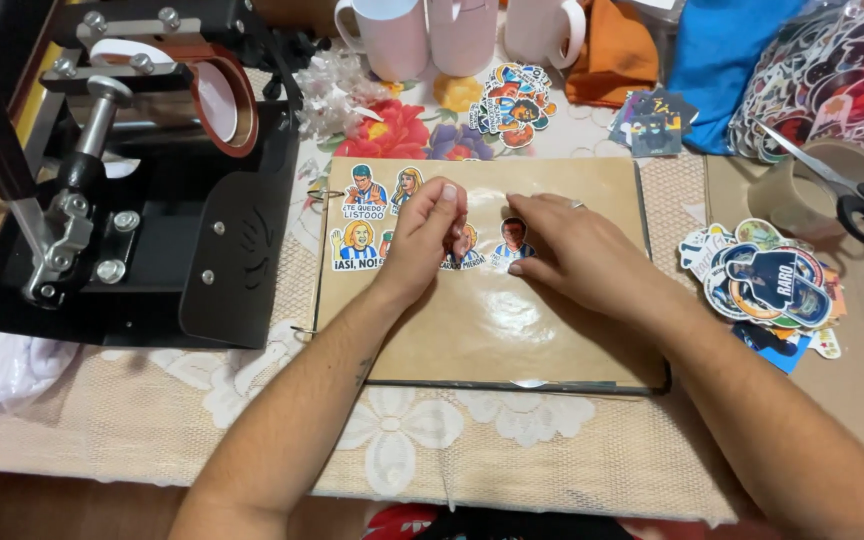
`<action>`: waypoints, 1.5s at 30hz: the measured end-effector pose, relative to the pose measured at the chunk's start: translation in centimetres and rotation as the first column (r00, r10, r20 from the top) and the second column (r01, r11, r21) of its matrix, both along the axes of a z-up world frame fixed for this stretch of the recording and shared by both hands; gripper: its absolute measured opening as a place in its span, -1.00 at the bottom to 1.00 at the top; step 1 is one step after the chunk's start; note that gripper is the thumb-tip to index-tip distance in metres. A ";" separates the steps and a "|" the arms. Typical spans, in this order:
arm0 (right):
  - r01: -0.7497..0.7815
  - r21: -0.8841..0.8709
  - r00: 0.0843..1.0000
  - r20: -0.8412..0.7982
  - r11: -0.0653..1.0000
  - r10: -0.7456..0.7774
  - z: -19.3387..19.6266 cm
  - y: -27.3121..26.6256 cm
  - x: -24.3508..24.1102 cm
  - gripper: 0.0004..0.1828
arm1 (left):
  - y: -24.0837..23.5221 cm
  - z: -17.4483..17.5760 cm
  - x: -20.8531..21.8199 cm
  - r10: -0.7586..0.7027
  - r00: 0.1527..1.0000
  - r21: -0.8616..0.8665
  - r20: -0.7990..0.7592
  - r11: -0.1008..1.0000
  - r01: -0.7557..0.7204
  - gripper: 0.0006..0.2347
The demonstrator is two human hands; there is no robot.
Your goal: Peeling the backing off various decorative stickers and applying them to a board or notebook cover.
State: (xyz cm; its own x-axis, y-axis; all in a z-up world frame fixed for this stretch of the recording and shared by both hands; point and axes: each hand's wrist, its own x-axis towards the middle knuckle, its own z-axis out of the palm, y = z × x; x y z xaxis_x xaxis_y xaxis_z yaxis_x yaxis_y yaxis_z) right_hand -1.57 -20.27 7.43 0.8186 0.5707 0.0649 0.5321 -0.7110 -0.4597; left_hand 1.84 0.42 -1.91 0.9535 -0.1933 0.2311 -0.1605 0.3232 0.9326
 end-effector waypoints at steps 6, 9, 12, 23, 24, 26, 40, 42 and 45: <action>0.115 0.048 0.993 -0.003 0.992 -0.115 -2.5 0.5 1.2 -0.24 | 0.0 1.0 -0.4 0.026 0.998 -0.004 0.056 1.000 -0.025 -0.73; 0.218 0.197 0.969 -0.161 0.956 -0.188 -2.3 0.5 2.1 -0.41 | -0.1 1.7 -0.7 0.025 0.996 0.114 0.087 0.993 -0.035 -0.72; 0.248 0.117 0.968 -0.078 0.962 -0.240 -0.9 0.9 1.7 -0.71 | 0.2 0.8 -0.6 -0.004 0.991 0.277 0.131 0.960 -0.033 -0.62; 0.292 0.163 0.951 -0.155 0.942 -0.268 -1.8 -0.2 0.3 -0.88 | 0.0 2.8 -1.3 0.031 0.988 0.417 0.148 0.904 -0.091 -0.65; 0.293 0.156 0.949 -0.164 0.943 -0.268 -1.9 -0.3 0.2 -0.87 | 0.0 2.9 -1.4 0.035 0.989 0.426 0.146 0.900 -0.094 -0.65; 0.287 0.156 0.951 -0.163 0.945 -0.262 -1.7 -0.4 0.2 -0.88 | 0.0 2.8 -1.3 0.036 0.989 0.434 0.142 0.896 -0.095 -0.65; 0.196 0.273 0.979 -0.117 0.942 -0.170 -1.4 -2.8 -0.6 -0.92 | -0.1 1.9 -0.9 0.018 0.991 0.414 0.134 0.907 -0.073 -0.66; -0.045 0.460 0.987 0.160 0.887 -0.033 -2.3 -3.7 -0.7 -0.90 | -0.2 0.9 -0.6 0.015 0.995 0.303 0.103 0.952 -0.046 -0.69; -0.160 0.554 0.947 0.319 0.817 -0.031 -2.5 -4.0 -1.5 -0.83 | 0.0 0.0 -0.3 -0.004 0.997 0.203 0.083 0.979 -0.013 -0.77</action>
